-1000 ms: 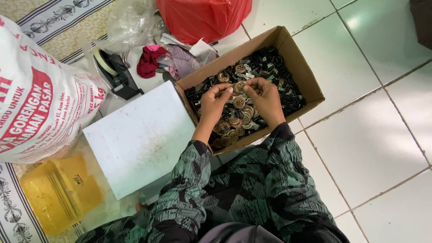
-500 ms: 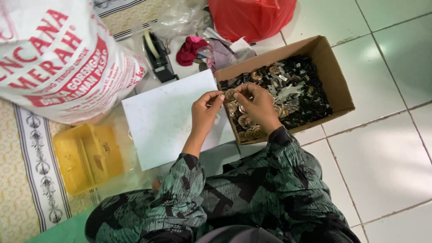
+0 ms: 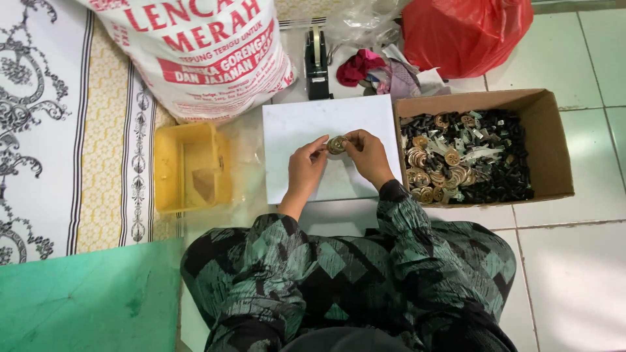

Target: The person sits on the floor and sorts through a cardboard box filled with mixed buttons. They pick out specific gold-colored buttons and place them in a neat row on a white surface. The person then picks up a small plastic bag and places the sorted buttons inside it.

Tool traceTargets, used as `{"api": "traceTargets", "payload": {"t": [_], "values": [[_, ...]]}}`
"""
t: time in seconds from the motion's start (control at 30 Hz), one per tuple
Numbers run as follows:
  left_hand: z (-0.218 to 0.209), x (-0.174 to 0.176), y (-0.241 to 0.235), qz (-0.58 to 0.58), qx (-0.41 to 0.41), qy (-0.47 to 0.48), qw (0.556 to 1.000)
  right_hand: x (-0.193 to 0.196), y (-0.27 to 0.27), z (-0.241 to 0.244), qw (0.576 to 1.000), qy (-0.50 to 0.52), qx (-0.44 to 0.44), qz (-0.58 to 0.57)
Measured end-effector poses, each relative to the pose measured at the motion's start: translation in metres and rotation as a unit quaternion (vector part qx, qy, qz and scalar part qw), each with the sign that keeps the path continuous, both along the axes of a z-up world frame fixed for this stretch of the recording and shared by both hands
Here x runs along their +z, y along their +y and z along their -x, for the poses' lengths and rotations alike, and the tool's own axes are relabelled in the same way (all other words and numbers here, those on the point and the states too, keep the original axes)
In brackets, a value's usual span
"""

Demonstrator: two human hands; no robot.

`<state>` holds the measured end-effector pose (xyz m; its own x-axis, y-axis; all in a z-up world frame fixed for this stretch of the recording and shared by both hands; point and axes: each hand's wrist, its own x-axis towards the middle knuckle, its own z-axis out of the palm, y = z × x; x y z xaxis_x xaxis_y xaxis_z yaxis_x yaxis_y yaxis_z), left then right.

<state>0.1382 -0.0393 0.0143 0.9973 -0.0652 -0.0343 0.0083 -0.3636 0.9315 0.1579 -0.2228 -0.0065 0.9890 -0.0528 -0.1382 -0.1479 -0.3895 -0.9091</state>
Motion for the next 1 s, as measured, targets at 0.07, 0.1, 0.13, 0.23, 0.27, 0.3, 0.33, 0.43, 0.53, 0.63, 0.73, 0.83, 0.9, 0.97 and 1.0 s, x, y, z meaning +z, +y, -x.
{"api": "traceTargets", "payload": {"t": [0.07,0.1,0.13,0.23,0.27,0.3,0.33,0.43,0.53,0.63,0.73,0.83,0.9,0.97,1.0], "values": [[0.005,0.003,0.0,-0.046,-0.013,-0.034,0.998,0.008,0.005,0.003,1.0,0.0,-0.004,0.022],[0.007,0.004,0.0,-0.094,-0.031,-0.064,0.993,0.011,0.006,0.004,0.999,0.002,-0.013,0.043],[0.008,0.005,0.0,-0.093,-0.027,-0.064,0.993,0.01,0.008,0.003,0.999,0.001,-0.009,0.045],[0.008,-0.003,-0.001,-0.175,-0.046,-0.129,0.975,0.01,0.01,0.001,0.996,0.01,-0.018,0.092],[0.006,-0.012,-0.001,-0.214,-0.043,-0.148,0.965,0.011,0.01,0.0,0.995,0.005,-0.022,0.097],[0.004,-0.02,-0.001,-0.254,-0.041,-0.165,0.952,0.012,0.01,0.0,0.994,0.001,-0.027,0.101],[0.004,-0.019,-0.001,-0.254,-0.041,-0.166,0.952,0.011,0.009,-0.001,0.995,0.0,-0.026,0.101],[0.004,-0.02,-0.004,-0.246,-0.034,-0.158,0.956,0.009,0.006,0.0,0.996,0.001,-0.021,0.083],[0.0,-0.026,-0.007,-0.253,-0.025,-0.152,0.955,0.013,0.007,0.004,0.997,0.002,-0.025,0.072],[-0.007,-0.028,-0.008,-0.256,-0.019,-0.138,0.957,0.012,0.003,0.005,0.998,-0.005,-0.025,0.058],[-0.015,-0.024,-0.011,-0.269,-0.013,-0.123,0.955,0.008,-0.005,0.001,0.998,-0.019,-0.04,0.035],[-0.029,-0.017,-0.015,-0.287,0.003,-0.116,0.951,0.01,-0.007,-0.003,0.998,-0.024,-0.053,0.027],[-0.041,-0.02,-0.018,-0.302,0.016,-0.102,0.948,0.015,-0.003,-0.005,0.998,-0.026,-0.05,0.023],[-0.052,-0.027,-0.018,-0.302,0.016,-0.11,0.947,0.013,0.002,-0.01,0.998,-0.031,-0.049,0.034],[-0.057,-0.031,-0.018,-0.302,0.015,-0.117,0.946,0.011,0.004,-0.013,0.997,-0.034,-0.048,0.045]]}}
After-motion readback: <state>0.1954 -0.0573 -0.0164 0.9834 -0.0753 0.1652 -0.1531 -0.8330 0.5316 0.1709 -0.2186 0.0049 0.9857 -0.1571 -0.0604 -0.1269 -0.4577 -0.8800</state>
